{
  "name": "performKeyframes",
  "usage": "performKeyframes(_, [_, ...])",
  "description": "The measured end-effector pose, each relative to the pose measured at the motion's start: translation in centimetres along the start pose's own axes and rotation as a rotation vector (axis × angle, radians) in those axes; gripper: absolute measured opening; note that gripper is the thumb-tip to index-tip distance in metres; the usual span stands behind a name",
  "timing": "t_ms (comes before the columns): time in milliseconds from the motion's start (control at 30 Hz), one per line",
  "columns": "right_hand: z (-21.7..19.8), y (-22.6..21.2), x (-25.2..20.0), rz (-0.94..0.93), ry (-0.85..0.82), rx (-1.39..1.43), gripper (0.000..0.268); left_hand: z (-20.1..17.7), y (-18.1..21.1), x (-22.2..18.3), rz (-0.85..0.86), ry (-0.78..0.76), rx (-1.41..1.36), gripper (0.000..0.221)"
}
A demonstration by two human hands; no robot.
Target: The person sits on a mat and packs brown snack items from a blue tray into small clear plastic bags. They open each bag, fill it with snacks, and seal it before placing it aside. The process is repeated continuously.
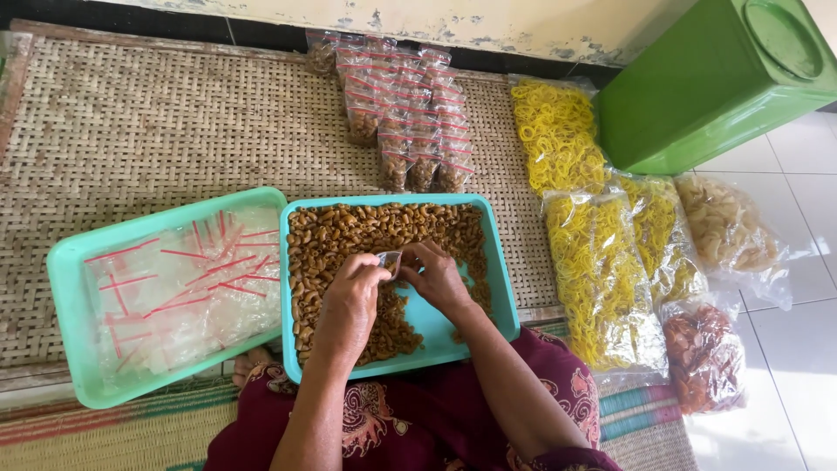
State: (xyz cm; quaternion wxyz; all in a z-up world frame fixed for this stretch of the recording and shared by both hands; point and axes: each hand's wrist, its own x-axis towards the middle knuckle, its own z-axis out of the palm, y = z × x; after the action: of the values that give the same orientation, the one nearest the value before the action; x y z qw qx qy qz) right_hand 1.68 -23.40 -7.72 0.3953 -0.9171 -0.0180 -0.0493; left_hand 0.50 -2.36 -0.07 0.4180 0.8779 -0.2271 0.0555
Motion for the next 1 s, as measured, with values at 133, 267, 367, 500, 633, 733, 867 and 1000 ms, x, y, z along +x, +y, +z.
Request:
performKeyframes(133, [-2.1,-1.7,-0.3,-0.021,-0.048,0.052,0.016,0.3,0.0,-0.2,0.008,-0.003,-0.008,0.019])
performKeyframes(267, [-4.9,-4.6,-0.5,-0.033,-0.02,0.023,0.016,0.8,-0.1,-0.2,0.017,-0.011,0.004,0.019])
performKeyframes(367, [-6.4,-8.4,-0.2,-0.105,0.006,0.029,0.019,0.3,0.6,-0.2,0.039,-0.01,0.006,0.019])
performKeyframes(500, [-7.5,-13.2,-0.2,-0.212,-0.068,0.044,0.021,0.0,1.8,-0.3,0.025,0.006,0.023,0.019])
performKeyframes(633, [-7.9,-11.4,-0.3,-0.206,-0.024,0.085,0.029,-0.7,1.9,-0.2,0.017,-0.011,0.024,0.021])
performKeyframes(733, [-6.3,-6.0,-1.1,-0.048,-0.061,0.03,0.039,0.3,0.4,-0.2,0.028,-0.014,-0.009,0.018])
performKeyframes(867, [-3.8,-0.5,-2.2,0.053,-0.128,-0.028,0.065,0.9,-0.3,0.2,0.055,0.004,0.01,0.02])
performKeyframes(1000, [-1.5,1.1,-1.5,0.083,-0.139,-0.014,0.074,-0.2,0.0,0.6,0.014,0.042,-0.025,0.018])
